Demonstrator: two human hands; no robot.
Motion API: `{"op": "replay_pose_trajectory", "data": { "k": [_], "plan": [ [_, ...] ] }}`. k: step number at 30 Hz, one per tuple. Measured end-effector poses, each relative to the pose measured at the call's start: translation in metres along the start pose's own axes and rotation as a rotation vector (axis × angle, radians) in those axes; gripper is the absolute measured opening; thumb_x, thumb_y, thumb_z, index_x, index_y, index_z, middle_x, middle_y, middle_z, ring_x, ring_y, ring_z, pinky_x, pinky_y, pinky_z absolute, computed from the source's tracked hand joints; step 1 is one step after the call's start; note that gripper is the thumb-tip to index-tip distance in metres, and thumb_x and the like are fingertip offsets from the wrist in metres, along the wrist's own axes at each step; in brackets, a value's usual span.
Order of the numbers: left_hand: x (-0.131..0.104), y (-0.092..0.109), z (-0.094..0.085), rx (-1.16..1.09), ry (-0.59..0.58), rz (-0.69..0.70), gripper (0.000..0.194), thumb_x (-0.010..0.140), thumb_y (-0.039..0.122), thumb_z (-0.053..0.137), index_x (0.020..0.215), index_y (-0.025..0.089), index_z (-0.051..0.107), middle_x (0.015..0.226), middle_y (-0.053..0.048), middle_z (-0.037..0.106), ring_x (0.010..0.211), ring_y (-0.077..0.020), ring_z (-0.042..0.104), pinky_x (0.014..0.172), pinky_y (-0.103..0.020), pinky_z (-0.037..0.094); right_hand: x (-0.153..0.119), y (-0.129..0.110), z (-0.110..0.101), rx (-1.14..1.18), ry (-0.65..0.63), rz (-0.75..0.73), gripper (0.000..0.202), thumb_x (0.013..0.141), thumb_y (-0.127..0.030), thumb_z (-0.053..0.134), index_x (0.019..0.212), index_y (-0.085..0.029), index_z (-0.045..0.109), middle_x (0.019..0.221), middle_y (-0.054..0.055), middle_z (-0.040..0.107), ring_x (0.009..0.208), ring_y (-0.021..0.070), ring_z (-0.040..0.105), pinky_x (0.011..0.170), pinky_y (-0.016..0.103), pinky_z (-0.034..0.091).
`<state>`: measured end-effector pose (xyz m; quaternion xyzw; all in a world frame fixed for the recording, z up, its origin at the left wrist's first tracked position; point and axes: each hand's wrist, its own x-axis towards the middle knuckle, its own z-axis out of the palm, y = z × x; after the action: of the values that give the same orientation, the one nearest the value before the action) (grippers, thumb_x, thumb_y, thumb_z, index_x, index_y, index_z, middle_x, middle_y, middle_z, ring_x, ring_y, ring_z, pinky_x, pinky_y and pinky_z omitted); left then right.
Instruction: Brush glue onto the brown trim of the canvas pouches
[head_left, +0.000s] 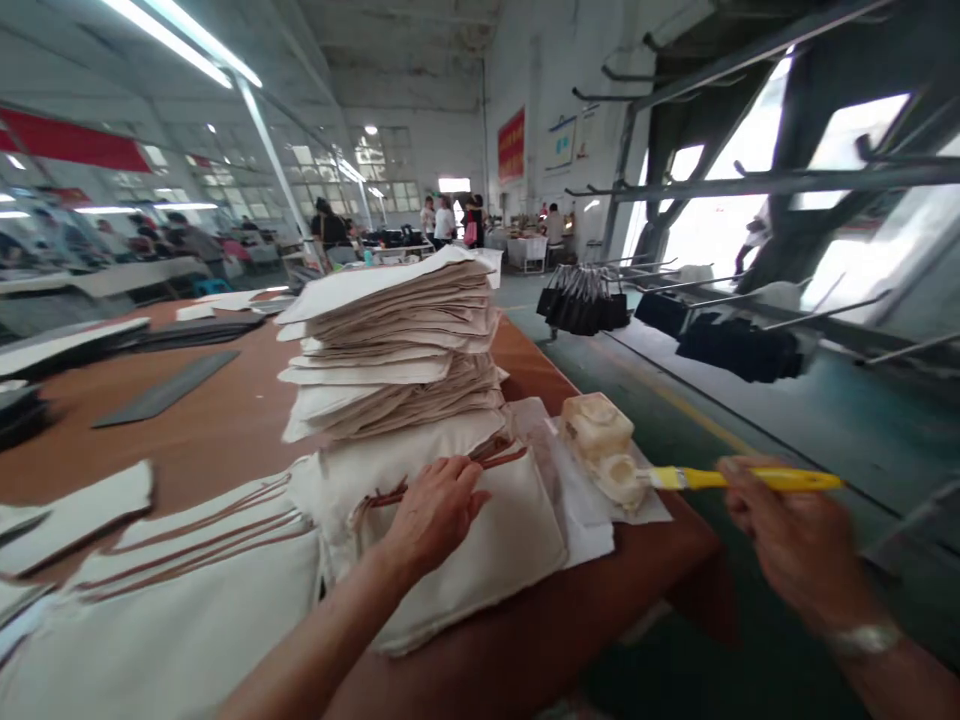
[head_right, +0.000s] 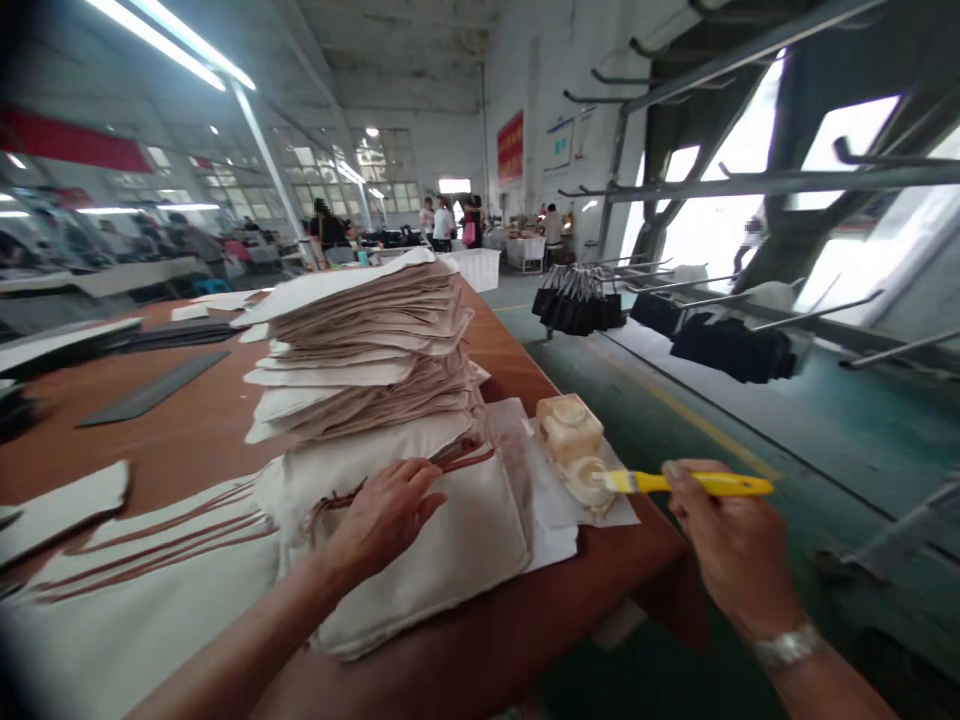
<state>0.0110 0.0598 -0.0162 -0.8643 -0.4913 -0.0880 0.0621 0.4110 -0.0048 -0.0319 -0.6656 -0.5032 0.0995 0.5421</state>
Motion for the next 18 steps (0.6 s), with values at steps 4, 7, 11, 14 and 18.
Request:
{"op": "replay_pose_trajectory", "data": {
  "k": [4, 7, 11, 14, 18],
  "plan": [
    [0.040, 0.025, 0.028, 0.060, -0.041, -0.112, 0.019, 0.097, 0.026, 0.054, 0.111, 0.019, 0.066, 0.112, -0.011, 0.067, 0.106, -0.0287, 0.060, 0.088, -0.041, 0.047, 0.032, 0.025, 0.021, -0.070, -0.198, -0.107, 0.042, 0.094, -0.059, 0.058, 0.093, -0.020, 0.072, 0.077, 0.005, 0.070, 0.063, 0.0238, 0.066, 0.059, 0.033, 0.049],
    [0.054, 0.030, 0.036, 0.107, -0.038, -0.163, 0.021, 0.097, 0.026, 0.052, 0.108, 0.017, 0.067, 0.110, -0.014, 0.066, 0.107, -0.0324, 0.058, 0.088, -0.044, 0.045, 0.045, 0.050, 0.047, -0.056, -0.276, -0.133, 0.040, 0.090, -0.056, 0.056, 0.085, -0.021, 0.072, 0.085, 0.006, 0.072, 0.074, 0.0255, 0.068, 0.069, 0.034, 0.051],
    [0.064, 0.037, 0.037, 0.151, -0.018, -0.198, 0.020, 0.094, 0.027, 0.054, 0.101, 0.016, 0.069, 0.105, -0.016, 0.066, 0.106, -0.0348, 0.060, 0.088, -0.047, 0.046, 0.049, 0.071, 0.083, -0.043, -0.318, -0.134, 0.035, 0.088, -0.051, 0.056, 0.088, -0.021, 0.074, 0.088, 0.007, 0.073, 0.080, 0.0265, 0.068, 0.075, 0.036, 0.051],
    [0.068, 0.036, 0.045, 0.164, -0.006, -0.201, 0.026, 0.096, 0.024, 0.044, 0.097, 0.016, 0.069, 0.101, -0.015, 0.066, 0.098, -0.0330, 0.064, 0.082, -0.043, 0.050, 0.051, 0.075, 0.095, -0.055, -0.327, -0.160, 0.026, 0.084, -0.042, 0.059, 0.082, -0.022, 0.074, 0.085, 0.006, 0.074, 0.077, 0.0255, 0.069, 0.073, 0.033, 0.051],
    [0.076, 0.023, 0.061, 0.070, -0.059, -0.218, 0.033, 0.095, 0.021, 0.036, 0.100, 0.022, 0.068, 0.101, -0.010, 0.069, 0.088, -0.0272, 0.071, 0.074, -0.036, 0.052, 0.056, 0.070, 0.090, -0.070, -0.319, -0.229, 0.021, 0.089, -0.033, 0.057, 0.083, -0.022, 0.074, 0.080, 0.004, 0.072, 0.071, 0.0215, 0.067, 0.068, 0.029, 0.050]
  ]
}}
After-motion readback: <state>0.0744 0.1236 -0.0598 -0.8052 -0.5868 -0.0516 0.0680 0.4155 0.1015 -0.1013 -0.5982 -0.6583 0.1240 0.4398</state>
